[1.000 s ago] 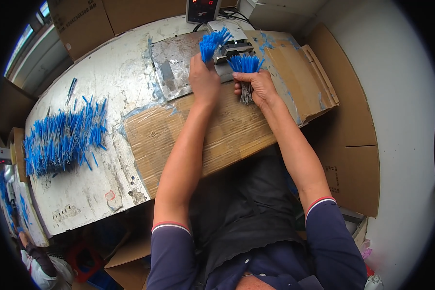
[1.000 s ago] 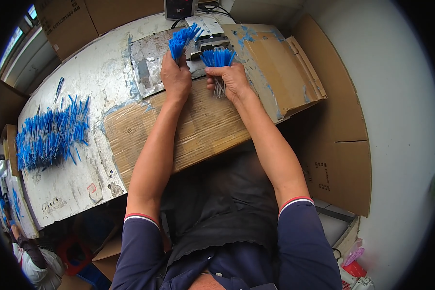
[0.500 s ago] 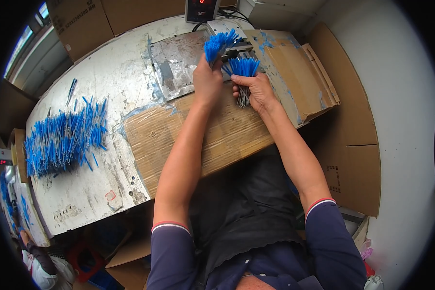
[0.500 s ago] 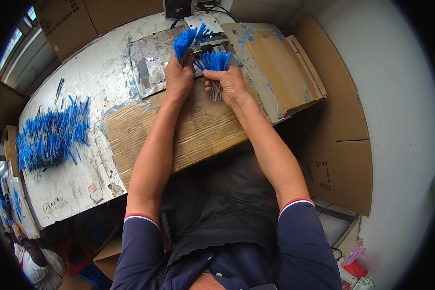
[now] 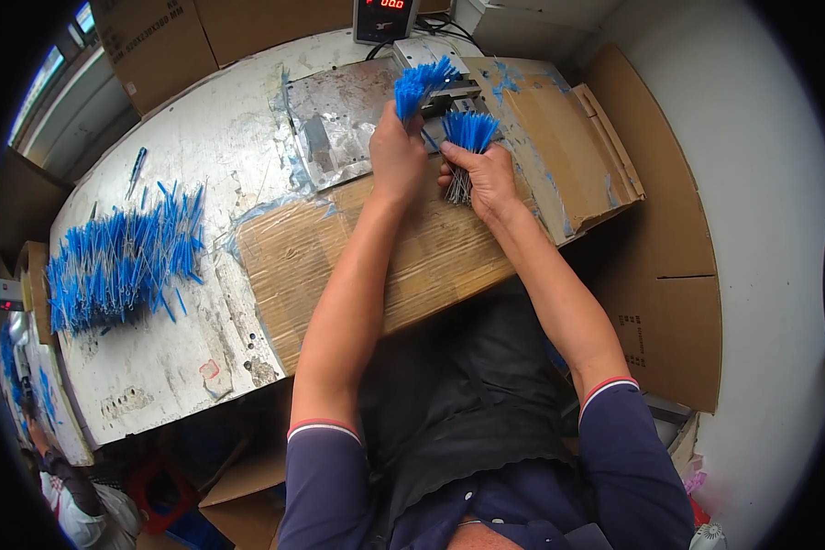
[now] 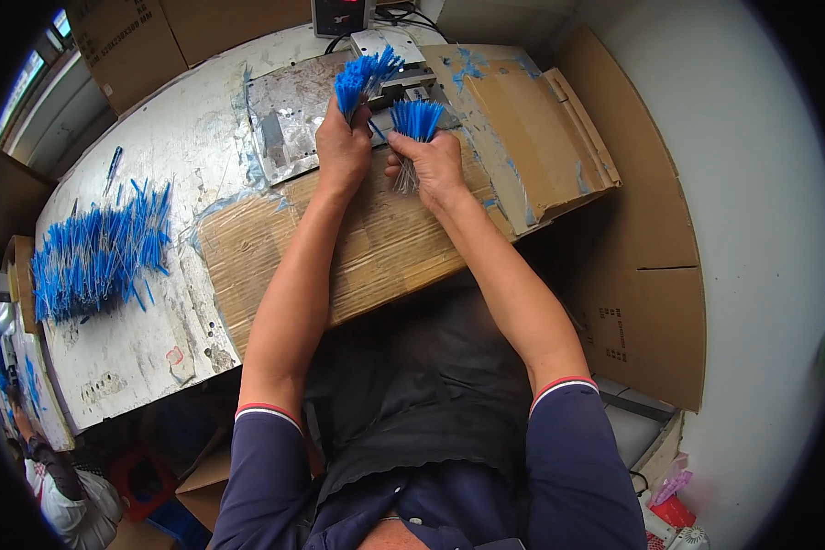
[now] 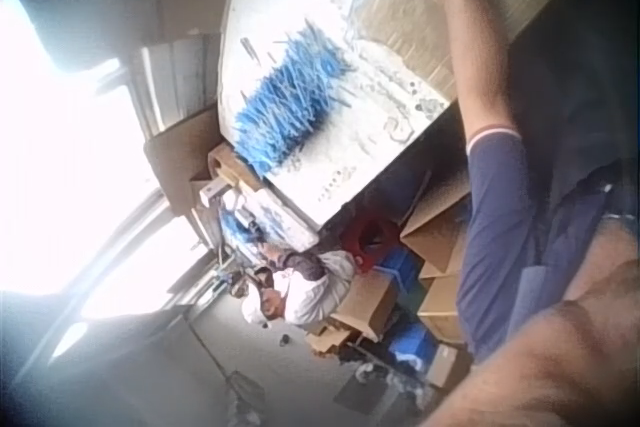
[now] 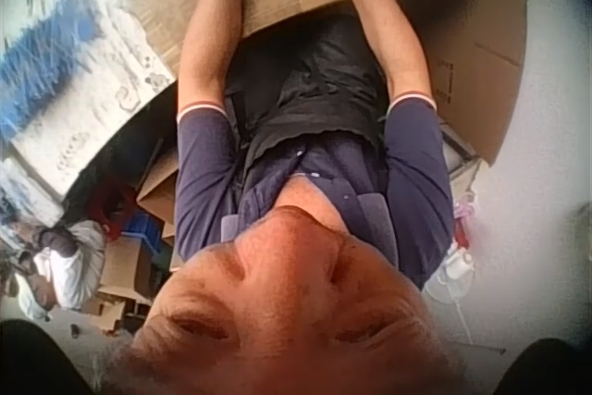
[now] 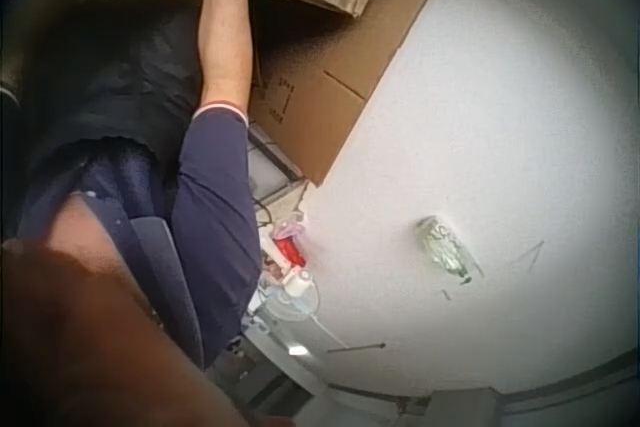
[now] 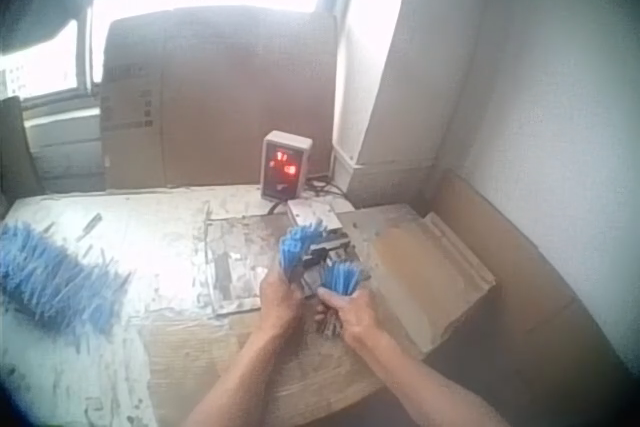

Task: The recorder is assembling or processing small blue components using a specialized fixture on a workbench.

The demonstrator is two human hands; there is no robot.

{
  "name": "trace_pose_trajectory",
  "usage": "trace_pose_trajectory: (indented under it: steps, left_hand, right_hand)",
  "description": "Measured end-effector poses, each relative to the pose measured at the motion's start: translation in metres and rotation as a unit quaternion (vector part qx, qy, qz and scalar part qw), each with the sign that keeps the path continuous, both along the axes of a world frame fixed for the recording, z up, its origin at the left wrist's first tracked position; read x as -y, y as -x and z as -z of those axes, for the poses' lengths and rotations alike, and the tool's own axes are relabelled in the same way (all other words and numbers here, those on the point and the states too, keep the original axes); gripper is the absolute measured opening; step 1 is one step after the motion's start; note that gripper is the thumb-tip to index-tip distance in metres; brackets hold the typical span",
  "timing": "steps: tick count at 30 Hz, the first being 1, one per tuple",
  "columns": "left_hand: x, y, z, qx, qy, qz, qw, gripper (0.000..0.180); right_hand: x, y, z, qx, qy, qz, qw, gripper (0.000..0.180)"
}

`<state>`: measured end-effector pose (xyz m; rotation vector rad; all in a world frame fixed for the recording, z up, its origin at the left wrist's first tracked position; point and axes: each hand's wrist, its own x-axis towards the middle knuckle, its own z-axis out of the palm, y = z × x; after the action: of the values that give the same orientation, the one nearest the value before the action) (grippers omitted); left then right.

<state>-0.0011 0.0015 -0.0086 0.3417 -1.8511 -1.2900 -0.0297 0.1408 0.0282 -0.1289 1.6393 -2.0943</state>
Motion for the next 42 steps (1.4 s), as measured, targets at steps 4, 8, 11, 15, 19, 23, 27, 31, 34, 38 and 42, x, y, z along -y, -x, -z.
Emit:
trace_pose_trajectory:
  steps: [4,8,11,15,19,23,27,31,34,38,42]
  left_hand:
    - [0.001,0.000,0.001,-0.023,0.025,-0.016,0.999,0.020]
    - [0.001,0.002,0.006,0.002,0.011,-0.018,1.000,0.015]
    - [0.002,0.002,0.004,-0.027,0.029,-0.092,0.995,0.011]
    - [0.003,-0.004,-0.006,-0.003,-0.089,-0.097,0.991,0.014]
    - [0.005,-0.005,-0.006,-0.006,-0.078,-0.094,0.992,0.013]
    - [0.005,-0.006,-0.007,-0.014,-0.074,-0.091,0.993,0.013]
    - [0.004,-0.006,-0.007,-0.027,-0.070,-0.095,0.993,0.012]
    - [0.004,-0.006,-0.007,-0.025,-0.072,-0.099,0.992,0.012]
    - [0.003,-0.006,-0.006,-0.022,-0.031,-0.127,0.991,0.012]
    - [0.004,-0.003,-0.004,-0.007,0.055,-0.194,0.979,0.013]
    - [0.003,-0.004,-0.001,0.022,0.075,-0.192,0.978,0.012]
  right_hand:
    - [-0.003,-0.002,-0.005,-0.018,-0.012,-0.041,0.999,0.017]
    - [-0.002,0.007,-0.004,-0.047,-0.015,0.010,0.999,0.016]
    - [0.002,0.024,-0.004,-0.046,-0.018,0.089,0.995,0.014]
    - [0.009,0.038,-0.003,-0.067,-0.061,0.138,0.986,0.013]
    - [0.020,0.037,-0.003,-0.066,-0.072,0.163,0.982,0.014]
    - [0.020,0.037,-0.001,-0.057,-0.060,0.169,0.982,0.015]
    - [0.019,0.037,0.002,-0.058,-0.032,0.174,0.983,0.017]
    - [0.021,0.036,0.001,-0.051,-0.046,0.180,0.981,0.018]
    - [0.021,0.039,0.002,-0.053,-0.047,0.182,0.981,0.018]
    - [0.020,0.038,0.001,-0.044,-0.029,0.180,0.982,0.015]
    - [0.015,0.038,-0.001,-0.013,-0.021,0.144,0.989,0.011]
